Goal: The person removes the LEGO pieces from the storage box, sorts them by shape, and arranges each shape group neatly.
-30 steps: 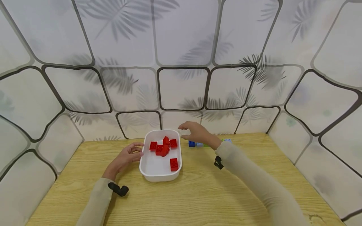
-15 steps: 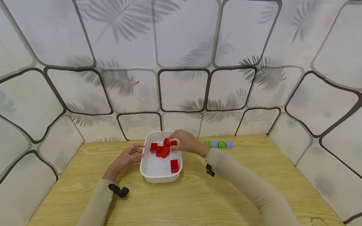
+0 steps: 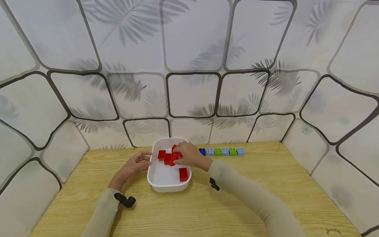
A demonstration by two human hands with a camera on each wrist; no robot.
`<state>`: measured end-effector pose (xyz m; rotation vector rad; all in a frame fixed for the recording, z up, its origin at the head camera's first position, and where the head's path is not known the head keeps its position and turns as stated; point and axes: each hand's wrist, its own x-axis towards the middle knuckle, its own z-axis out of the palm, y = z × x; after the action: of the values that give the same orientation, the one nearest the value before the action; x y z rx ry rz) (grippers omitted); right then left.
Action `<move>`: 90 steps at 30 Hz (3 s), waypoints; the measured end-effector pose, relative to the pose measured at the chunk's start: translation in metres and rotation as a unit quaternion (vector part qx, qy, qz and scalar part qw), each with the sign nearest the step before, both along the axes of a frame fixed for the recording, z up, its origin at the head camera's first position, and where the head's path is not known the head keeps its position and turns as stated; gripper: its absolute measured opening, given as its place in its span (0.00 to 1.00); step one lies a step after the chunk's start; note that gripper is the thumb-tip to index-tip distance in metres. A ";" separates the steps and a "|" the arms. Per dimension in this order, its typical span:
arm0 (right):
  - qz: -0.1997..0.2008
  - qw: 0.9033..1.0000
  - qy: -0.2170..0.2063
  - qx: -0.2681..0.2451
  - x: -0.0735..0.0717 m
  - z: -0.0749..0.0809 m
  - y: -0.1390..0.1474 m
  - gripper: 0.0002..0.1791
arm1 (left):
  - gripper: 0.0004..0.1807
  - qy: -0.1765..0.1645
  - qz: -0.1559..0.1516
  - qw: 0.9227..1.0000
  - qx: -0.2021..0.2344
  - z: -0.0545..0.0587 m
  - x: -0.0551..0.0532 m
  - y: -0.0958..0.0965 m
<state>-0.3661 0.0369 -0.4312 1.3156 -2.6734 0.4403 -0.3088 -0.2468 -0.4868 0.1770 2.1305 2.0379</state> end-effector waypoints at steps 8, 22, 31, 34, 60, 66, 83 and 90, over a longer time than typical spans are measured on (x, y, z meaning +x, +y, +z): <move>-0.010 1.000 0.024 0.010 -0.003 -0.010 -0.008 0.22 | 0.28 -0.005 0.005 1.000 0.009 0.001 0.000 0.001; -0.048 0.998 0.022 0.031 -0.004 -0.021 -0.013 0.27 | 0.29 0.004 -0.008 1.000 0.004 0.001 0.001 0.000; -0.073 0.996 0.018 0.037 -0.003 -0.023 -0.016 0.29 | 0.30 0.003 -0.007 1.000 0.005 0.002 0.001 0.000; -0.073 0.997 0.018 0.028 -0.003 -0.024 -0.015 0.28 | 0.30 0.004 -0.006 1.000 0.005 0.002 0.000 0.000; -0.082 0.994 -0.070 0.009 -0.005 -0.026 -0.015 0.27 | 0.29 0.011 -0.005 1.000 0.004 0.001 0.000 0.000; -0.075 0.995 -0.070 -0.009 -0.005 -0.025 -0.014 0.26 | 0.29 0.010 -0.006 1.000 0.003 0.000 -0.001 0.000; -0.038 0.991 -0.107 -0.071 -0.007 -0.024 -0.009 0.25 | 0.29 0.006 -0.003 1.000 0.001 0.001 0.001 0.000; -0.008 0.979 -0.160 -0.127 -0.003 -0.017 -0.007 0.25 | 0.29 0.011 -0.001 1.000 0.010 0.001 0.002 -0.001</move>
<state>-0.3693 0.0303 -0.4480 1.2363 -2.7474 1.0343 -0.3065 -0.2479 -0.4860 0.2042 2.1232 2.0661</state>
